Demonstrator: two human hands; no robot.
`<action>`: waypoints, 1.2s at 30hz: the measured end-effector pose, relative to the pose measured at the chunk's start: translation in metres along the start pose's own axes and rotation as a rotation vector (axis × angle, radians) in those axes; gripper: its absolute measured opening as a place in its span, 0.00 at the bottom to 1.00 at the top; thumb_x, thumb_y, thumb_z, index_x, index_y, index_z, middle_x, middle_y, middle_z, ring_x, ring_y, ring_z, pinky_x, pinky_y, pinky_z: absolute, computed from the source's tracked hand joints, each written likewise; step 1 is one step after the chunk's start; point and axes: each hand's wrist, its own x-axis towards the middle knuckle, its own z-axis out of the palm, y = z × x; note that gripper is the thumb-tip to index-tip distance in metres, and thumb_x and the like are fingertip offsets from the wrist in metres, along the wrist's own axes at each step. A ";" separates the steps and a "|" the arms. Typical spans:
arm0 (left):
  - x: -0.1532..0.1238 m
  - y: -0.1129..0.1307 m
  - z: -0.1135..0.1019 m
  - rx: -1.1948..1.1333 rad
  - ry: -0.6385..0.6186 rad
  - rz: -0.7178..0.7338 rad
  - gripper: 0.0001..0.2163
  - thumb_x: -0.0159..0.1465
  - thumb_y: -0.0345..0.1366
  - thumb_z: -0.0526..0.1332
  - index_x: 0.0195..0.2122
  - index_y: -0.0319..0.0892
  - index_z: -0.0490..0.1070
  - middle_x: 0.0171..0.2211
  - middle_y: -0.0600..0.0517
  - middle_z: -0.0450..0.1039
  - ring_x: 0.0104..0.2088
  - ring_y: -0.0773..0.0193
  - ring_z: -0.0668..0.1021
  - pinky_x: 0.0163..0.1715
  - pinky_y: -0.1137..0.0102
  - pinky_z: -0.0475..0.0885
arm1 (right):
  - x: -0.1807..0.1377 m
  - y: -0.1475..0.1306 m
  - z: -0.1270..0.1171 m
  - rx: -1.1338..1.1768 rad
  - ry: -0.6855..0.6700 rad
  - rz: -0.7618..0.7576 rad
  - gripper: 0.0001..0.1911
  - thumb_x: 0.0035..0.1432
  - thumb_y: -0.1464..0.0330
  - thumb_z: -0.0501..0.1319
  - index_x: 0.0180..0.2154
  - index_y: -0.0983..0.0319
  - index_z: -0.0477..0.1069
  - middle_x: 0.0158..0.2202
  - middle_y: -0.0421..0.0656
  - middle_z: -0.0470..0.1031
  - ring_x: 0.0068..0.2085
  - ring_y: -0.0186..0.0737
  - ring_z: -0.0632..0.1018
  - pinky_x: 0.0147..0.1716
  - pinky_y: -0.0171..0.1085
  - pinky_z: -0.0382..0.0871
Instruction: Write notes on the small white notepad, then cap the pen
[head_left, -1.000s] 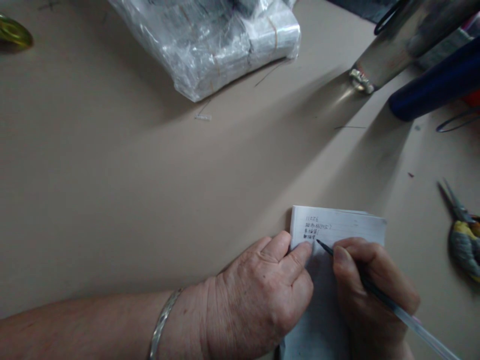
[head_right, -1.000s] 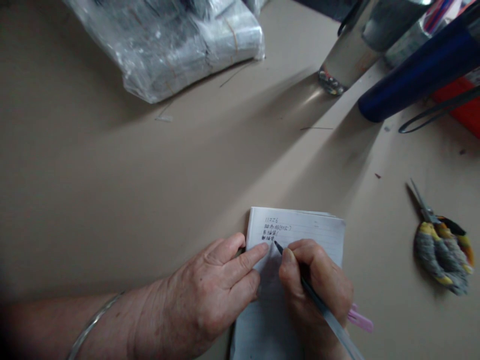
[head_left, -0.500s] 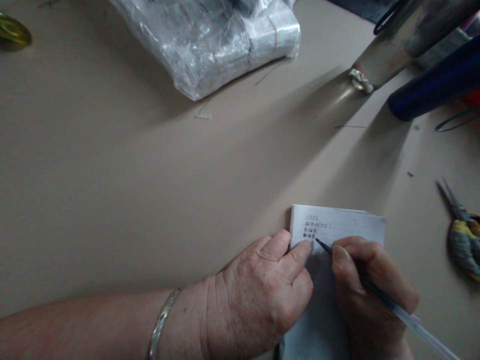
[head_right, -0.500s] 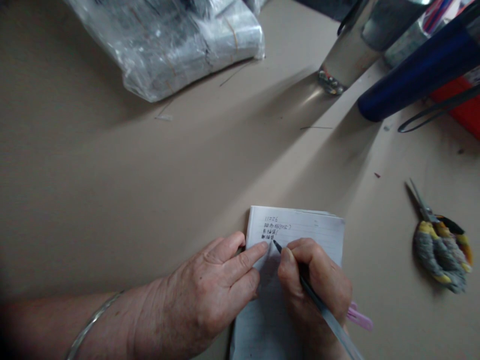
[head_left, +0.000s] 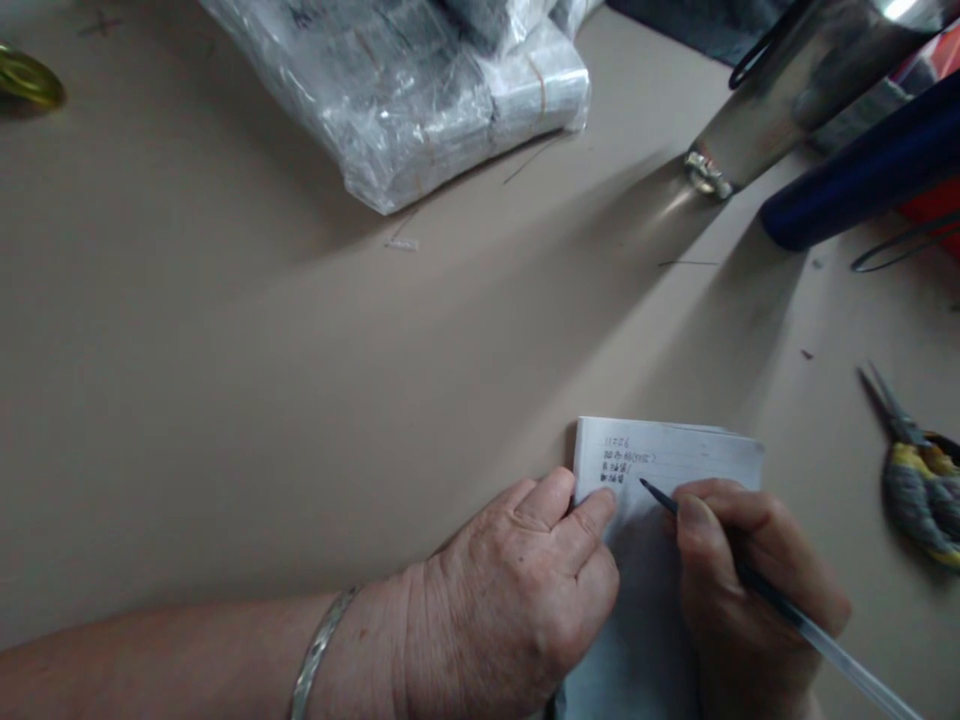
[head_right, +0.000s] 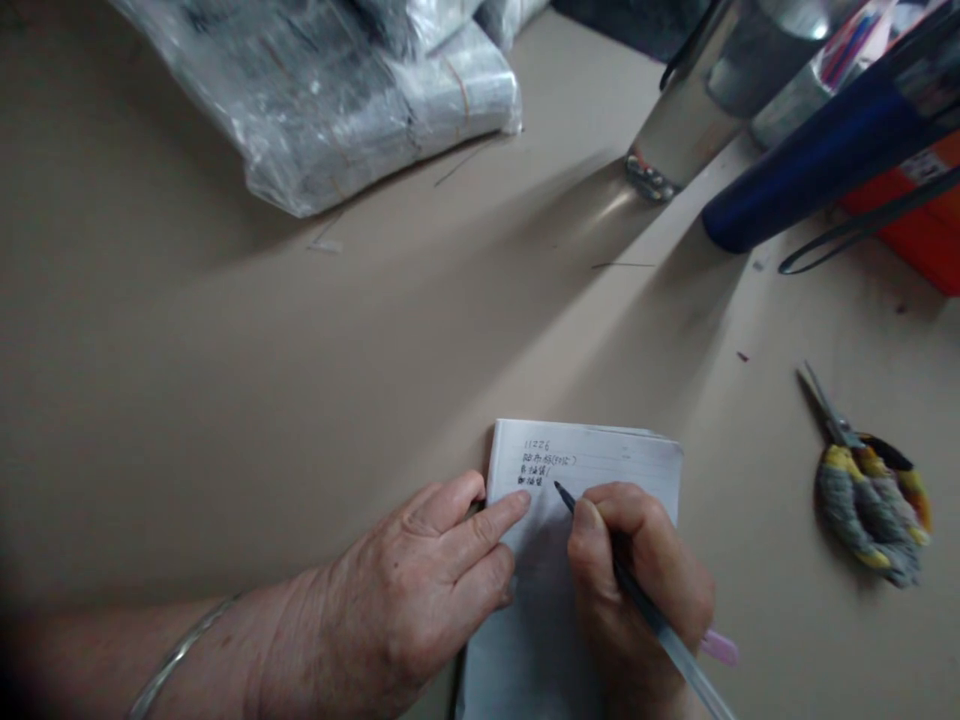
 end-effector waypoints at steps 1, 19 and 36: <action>0.000 0.000 0.000 0.002 0.004 0.004 0.06 0.63 0.28 0.52 0.32 0.37 0.67 0.46 0.39 0.69 0.40 0.54 0.67 0.35 0.60 0.71 | 0.000 0.001 -0.001 -0.013 -0.003 0.008 0.04 0.56 0.73 0.61 0.28 0.63 0.68 0.28 0.37 0.71 0.29 0.28 0.72 0.31 0.30 0.65; 0.000 -0.001 0.000 -0.013 0.013 0.008 0.06 0.63 0.29 0.52 0.34 0.36 0.68 0.49 0.37 0.67 0.41 0.52 0.67 0.37 0.59 0.70 | 0.001 0.002 -0.002 -0.024 -0.051 0.018 0.05 0.55 0.71 0.61 0.28 0.62 0.68 0.27 0.36 0.72 0.28 0.28 0.72 0.29 0.29 0.64; 0.000 0.000 -0.001 -0.004 0.033 -0.011 0.06 0.62 0.30 0.54 0.33 0.36 0.68 0.48 0.38 0.68 0.40 0.55 0.67 0.36 0.61 0.71 | 0.001 0.004 -0.004 -0.024 -0.110 0.048 0.06 0.55 0.72 0.61 0.27 0.62 0.67 0.26 0.36 0.71 0.27 0.29 0.72 0.28 0.30 0.63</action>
